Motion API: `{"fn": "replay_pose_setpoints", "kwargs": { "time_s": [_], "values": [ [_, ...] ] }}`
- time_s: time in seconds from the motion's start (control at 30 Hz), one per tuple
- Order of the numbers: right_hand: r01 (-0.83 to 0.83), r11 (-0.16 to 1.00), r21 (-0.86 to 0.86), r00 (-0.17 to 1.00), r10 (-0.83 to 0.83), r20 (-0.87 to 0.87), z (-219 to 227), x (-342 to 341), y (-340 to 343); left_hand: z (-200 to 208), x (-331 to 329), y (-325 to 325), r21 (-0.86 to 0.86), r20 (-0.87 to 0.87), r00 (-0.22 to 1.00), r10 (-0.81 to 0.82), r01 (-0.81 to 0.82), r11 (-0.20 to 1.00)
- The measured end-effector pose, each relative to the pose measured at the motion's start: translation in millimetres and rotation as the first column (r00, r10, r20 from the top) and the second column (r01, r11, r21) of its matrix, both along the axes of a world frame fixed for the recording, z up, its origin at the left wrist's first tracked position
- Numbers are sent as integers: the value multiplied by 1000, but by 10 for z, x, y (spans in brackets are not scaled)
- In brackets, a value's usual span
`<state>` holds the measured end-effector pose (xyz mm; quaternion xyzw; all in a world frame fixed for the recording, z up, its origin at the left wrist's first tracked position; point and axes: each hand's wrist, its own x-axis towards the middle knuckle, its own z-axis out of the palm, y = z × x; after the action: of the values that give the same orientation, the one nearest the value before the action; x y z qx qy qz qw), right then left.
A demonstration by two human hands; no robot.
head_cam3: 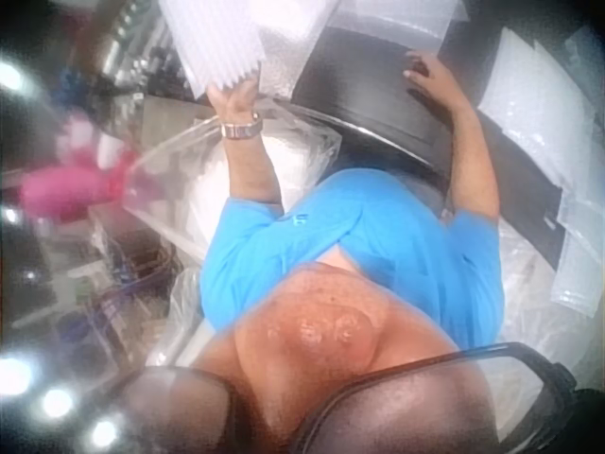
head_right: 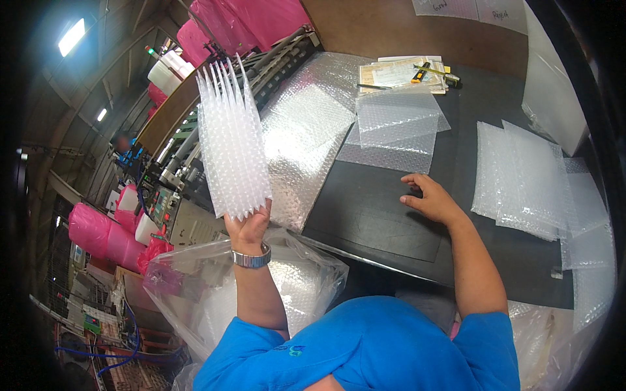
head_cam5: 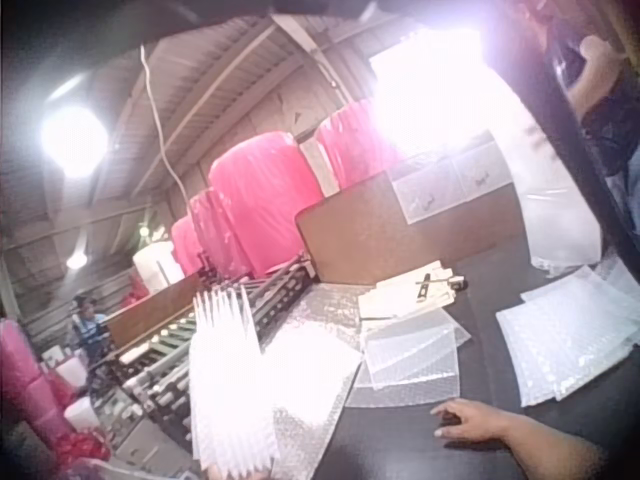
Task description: The person repeatedly picks up stacks of bubble wrap sheets from a table and places them into a large plastic bag. The person handles the bubble wrap by hand, organizing the sheets into neat piles before transferring them. Another person is visible in the background working with similar materials.
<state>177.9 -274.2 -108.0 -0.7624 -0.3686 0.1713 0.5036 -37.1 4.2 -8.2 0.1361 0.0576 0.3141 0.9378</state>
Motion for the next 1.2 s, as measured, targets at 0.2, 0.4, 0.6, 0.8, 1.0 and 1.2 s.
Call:
{"fn": "replay_pose_setpoints", "kwargs": {
  "time_s": [0.2,0.4,0.6,0.8,1.0,1.2],
  "values": [
    [-5,1000,3,1000,5,26,-26,14,1,-136,118,-21,318,21,994,111,-112,941],
    [1,1000,-5,1000,-1,25,-2,8,-6,-462,270,-172,935,147,561,815,-348,70],
    [3,1000,-3,1000,-3,11,-4,2,-7,-777,276,-81,981,183,552,814,-155,-115],
    [-24,999,-22,1000,24,-3,6,6,-17,-818,286,-111,986,162,571,805,-131,-106],
    [-26,999,-29,1000,26,0,4,11,-8,-857,280,-107,989,143,571,808,-119,-91],
    [-33,999,-18,999,34,30,-25,24,-9,-716,267,-238,885,446,473,760,-107,-453]
  ]
}}
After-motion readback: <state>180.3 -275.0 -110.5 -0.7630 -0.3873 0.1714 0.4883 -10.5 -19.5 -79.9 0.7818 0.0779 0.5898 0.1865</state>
